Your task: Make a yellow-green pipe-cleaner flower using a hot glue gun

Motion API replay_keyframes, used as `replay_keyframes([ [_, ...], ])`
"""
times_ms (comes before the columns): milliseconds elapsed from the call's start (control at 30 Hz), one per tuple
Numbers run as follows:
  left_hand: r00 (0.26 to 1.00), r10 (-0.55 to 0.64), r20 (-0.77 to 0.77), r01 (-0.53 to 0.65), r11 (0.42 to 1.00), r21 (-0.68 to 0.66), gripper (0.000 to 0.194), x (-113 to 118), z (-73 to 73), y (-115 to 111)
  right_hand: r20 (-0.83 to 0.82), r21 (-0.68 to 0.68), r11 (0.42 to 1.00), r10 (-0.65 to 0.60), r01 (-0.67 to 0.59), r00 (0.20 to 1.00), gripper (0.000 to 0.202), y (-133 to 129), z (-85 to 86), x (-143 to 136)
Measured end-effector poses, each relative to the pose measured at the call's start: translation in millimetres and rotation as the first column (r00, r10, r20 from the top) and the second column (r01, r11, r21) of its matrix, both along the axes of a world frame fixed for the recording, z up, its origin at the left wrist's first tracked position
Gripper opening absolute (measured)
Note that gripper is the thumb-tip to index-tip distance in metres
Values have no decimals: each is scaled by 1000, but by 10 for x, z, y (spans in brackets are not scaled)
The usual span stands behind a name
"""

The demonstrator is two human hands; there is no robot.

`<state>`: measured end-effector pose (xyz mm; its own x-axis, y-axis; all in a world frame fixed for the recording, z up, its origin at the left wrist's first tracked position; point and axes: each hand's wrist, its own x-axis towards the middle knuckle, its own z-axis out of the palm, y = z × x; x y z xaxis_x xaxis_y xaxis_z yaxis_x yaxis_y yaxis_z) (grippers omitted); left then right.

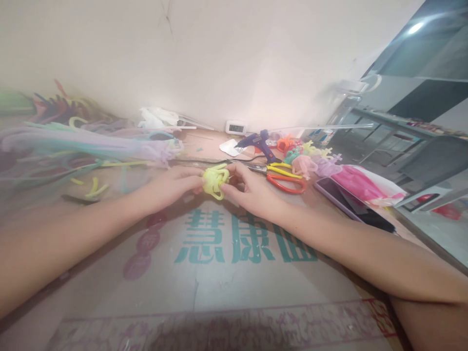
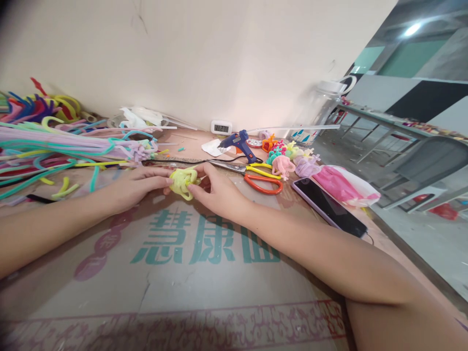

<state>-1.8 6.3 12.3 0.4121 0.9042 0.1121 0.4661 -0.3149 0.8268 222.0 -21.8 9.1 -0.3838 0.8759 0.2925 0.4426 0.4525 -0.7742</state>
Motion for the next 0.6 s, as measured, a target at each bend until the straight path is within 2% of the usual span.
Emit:
replay_keyframes([
  [300,997,-45,-63,45,999,-5,36,48,60,-29,-4,-9,1000,-27,27,1000,23,25,-27,-3],
  [600,991,-100,-83,102,995,12,47,-29,-99,88,-35,-10,1000,-25,25,999,18,23,-24,-12],
])
